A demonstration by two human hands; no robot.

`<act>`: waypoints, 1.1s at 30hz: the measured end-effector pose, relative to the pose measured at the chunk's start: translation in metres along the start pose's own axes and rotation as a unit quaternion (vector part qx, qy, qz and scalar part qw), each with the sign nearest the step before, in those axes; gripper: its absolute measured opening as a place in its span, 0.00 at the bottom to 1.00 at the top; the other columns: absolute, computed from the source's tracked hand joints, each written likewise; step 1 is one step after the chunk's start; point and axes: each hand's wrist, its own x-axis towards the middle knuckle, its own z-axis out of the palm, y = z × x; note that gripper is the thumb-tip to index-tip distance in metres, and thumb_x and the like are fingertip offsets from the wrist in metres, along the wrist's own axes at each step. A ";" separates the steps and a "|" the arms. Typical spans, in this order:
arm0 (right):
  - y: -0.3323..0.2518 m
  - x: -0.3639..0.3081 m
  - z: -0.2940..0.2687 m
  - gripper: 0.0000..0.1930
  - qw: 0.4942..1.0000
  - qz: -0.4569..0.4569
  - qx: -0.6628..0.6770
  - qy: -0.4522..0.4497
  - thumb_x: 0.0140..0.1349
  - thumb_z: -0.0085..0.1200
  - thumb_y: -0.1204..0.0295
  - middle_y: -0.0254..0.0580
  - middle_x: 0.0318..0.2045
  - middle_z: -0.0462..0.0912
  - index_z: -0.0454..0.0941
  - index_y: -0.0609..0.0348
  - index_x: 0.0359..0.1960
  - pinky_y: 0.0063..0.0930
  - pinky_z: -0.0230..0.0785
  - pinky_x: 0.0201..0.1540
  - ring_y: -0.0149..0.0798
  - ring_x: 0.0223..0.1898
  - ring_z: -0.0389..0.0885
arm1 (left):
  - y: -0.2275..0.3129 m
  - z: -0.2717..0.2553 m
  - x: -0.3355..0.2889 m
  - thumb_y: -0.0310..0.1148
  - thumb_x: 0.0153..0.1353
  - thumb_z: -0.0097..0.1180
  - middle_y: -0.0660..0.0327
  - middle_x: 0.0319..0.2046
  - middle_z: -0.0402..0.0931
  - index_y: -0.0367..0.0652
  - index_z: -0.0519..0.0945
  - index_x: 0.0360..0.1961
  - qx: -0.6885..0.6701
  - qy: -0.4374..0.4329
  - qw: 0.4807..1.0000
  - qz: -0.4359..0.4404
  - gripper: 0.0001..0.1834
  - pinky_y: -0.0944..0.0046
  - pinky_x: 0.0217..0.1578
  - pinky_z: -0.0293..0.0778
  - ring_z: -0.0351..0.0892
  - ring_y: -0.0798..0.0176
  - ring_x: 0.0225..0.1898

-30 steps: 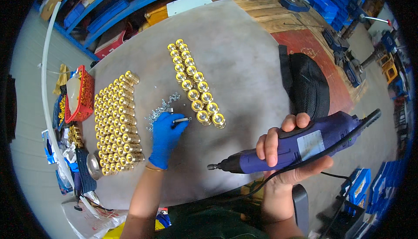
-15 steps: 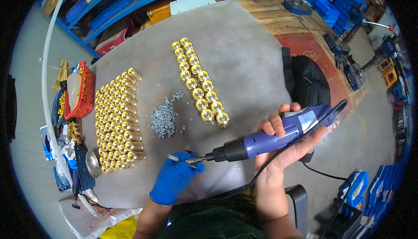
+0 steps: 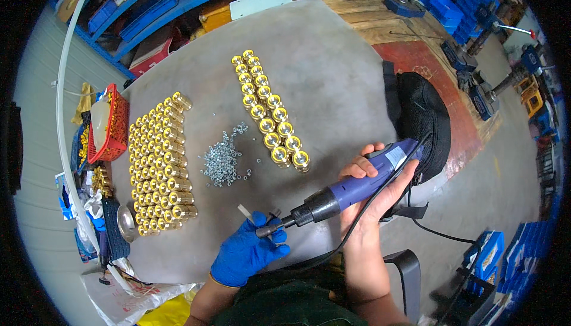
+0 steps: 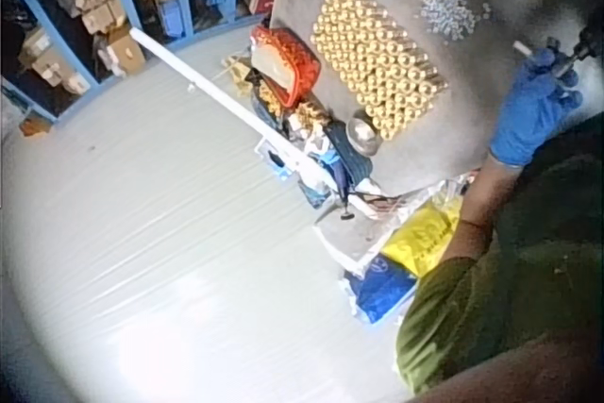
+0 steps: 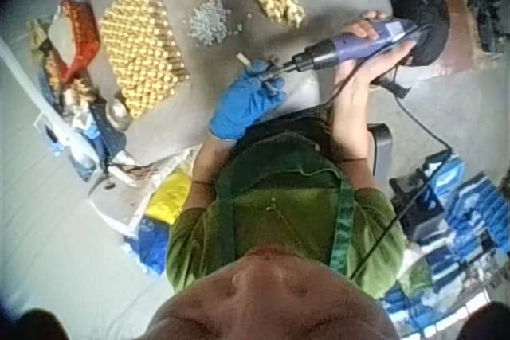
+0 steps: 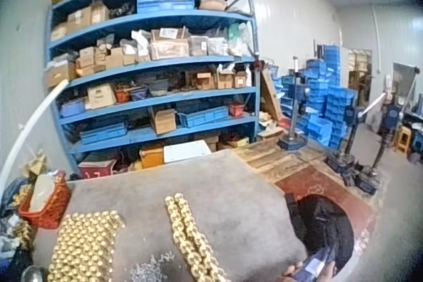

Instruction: Assembling small metal components using an electric screwdriver at a metal fabrication station.

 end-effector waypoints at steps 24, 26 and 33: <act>-0.009 0.006 -0.014 0.27 0.996 0.029 0.080 -0.010 0.49 0.57 0.46 0.45 0.34 0.77 0.71 0.58 0.38 0.23 0.70 0.33 0.29 0.25 0.72 | 0.036 0.010 0.011 0.28 0.58 0.52 0.59 0.39 0.73 0.42 0.74 0.48 0.542 0.089 0.827 0.122 0.15 0.66 0.38 0.72 0.74 0.65 0.36; -0.014 0.006 -0.015 0.27 0.996 0.023 0.079 -0.018 0.49 0.57 0.46 0.47 0.35 0.77 0.71 0.59 0.38 0.23 0.71 0.33 0.29 0.25 0.72 | 0.065 0.009 0.027 0.28 0.58 0.53 0.58 0.35 0.75 0.42 0.78 0.43 0.725 0.136 0.615 0.277 0.11 0.68 0.34 0.70 0.74 0.66 0.32; -0.012 0.002 -0.010 0.27 0.996 0.035 0.074 -0.023 0.49 0.57 0.47 0.47 0.36 0.77 0.71 0.58 0.37 0.23 0.70 0.33 0.29 0.25 0.72 | 0.105 -0.040 0.067 0.29 0.56 0.55 0.56 0.25 0.77 0.39 0.78 0.39 0.740 0.158 0.584 0.294 0.10 0.68 0.27 0.70 0.75 0.67 0.24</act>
